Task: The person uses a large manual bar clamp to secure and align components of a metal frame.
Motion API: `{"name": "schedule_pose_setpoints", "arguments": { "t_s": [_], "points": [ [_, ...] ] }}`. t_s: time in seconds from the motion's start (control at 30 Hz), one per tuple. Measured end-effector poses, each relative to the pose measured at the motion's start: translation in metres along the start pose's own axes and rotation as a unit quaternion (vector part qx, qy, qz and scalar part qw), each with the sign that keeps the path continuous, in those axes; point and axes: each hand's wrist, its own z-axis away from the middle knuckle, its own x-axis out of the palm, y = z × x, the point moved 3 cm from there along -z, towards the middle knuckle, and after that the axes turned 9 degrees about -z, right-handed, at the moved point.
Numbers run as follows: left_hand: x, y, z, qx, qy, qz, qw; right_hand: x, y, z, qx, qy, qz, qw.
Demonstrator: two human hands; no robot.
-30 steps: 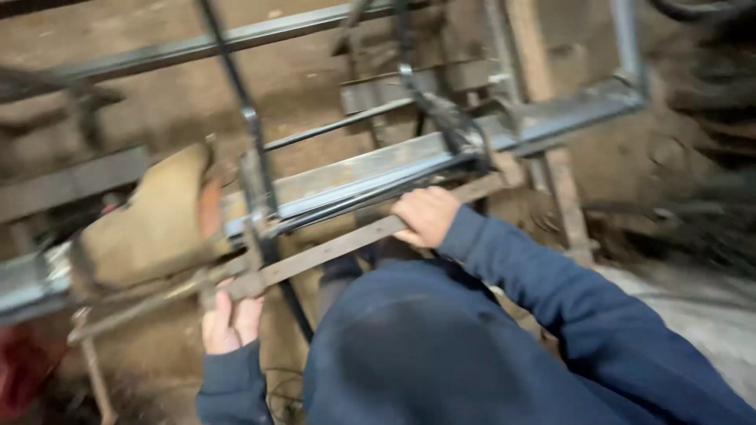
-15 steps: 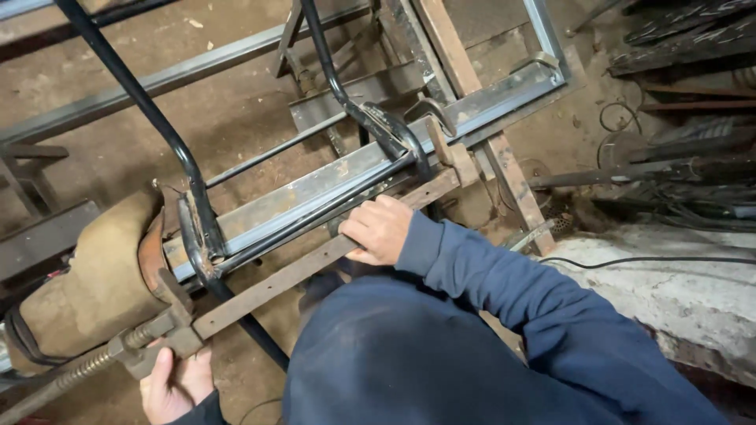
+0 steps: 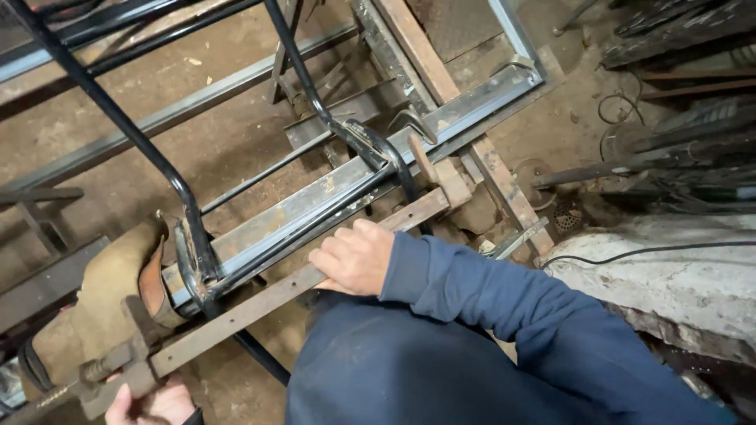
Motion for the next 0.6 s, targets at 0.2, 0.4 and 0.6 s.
{"name": "schedule_pose_setpoints", "arguments": {
  "t_s": [0.2, 0.4, 0.6],
  "points": [
    [0.107, 0.015, 0.003, 0.248, 0.054, -0.729, 0.635, -0.026, -0.005, -0.011, -0.024, 0.03, 0.012, 0.999],
    [0.017, -0.002, -0.042, 0.321, -0.055, -0.582, 0.745, -0.039, 0.005, -0.024, -0.047, 0.006, 0.027, 0.999],
    [0.01, 0.001, -0.039, 0.07, -0.135, -0.045, 0.987, -0.042, 0.008, -0.023, -0.064, 0.017, 0.045, 0.997]
  ]
}}
